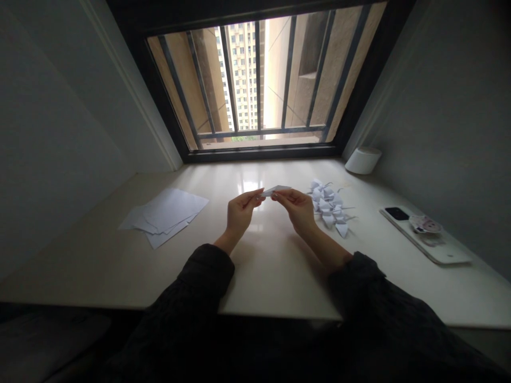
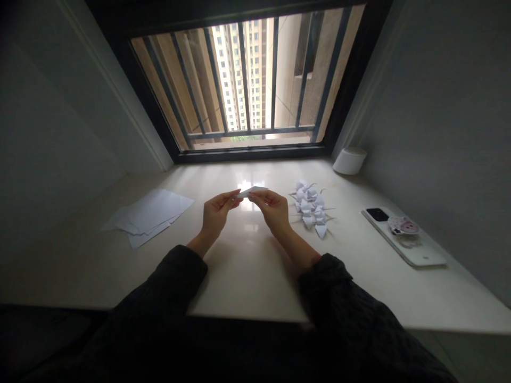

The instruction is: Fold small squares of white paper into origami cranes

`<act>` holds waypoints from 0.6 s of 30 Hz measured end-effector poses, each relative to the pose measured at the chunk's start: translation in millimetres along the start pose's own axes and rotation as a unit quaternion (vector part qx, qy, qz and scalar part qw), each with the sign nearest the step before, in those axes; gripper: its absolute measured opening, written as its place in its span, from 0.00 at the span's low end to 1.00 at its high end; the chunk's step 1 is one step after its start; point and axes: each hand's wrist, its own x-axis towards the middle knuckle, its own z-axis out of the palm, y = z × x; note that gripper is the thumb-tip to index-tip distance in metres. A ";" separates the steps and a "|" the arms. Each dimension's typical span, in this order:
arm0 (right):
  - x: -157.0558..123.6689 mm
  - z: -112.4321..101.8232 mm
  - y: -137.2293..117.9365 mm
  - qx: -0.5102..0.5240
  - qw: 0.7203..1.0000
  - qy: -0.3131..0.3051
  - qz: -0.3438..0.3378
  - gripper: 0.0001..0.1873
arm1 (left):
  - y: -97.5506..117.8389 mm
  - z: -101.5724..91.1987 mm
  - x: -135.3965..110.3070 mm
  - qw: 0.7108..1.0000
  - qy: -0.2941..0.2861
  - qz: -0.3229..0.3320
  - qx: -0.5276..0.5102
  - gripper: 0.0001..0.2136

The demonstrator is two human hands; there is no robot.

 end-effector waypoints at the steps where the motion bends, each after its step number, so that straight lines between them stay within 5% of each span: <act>1: 0.0 0.4 -0.3 0.006 1.000 0.002 0.002 0.09 | 0.4 0.4 -0.1 1.000 0.002 -0.001 -0.001 0.15; 14: -0.3 2.1 -1.7 0.009 1.000 0.003 0.009 0.09 | 0.2 1.6 -2.0 1.000 0.015 0.022 0.016 0.16; 18: 1.9 -0.3 0.2 0.011 1.000 0.008 0.010 0.08 | 5.5 -0.7 -2.4 1.000 -0.024 0.010 0.014 0.20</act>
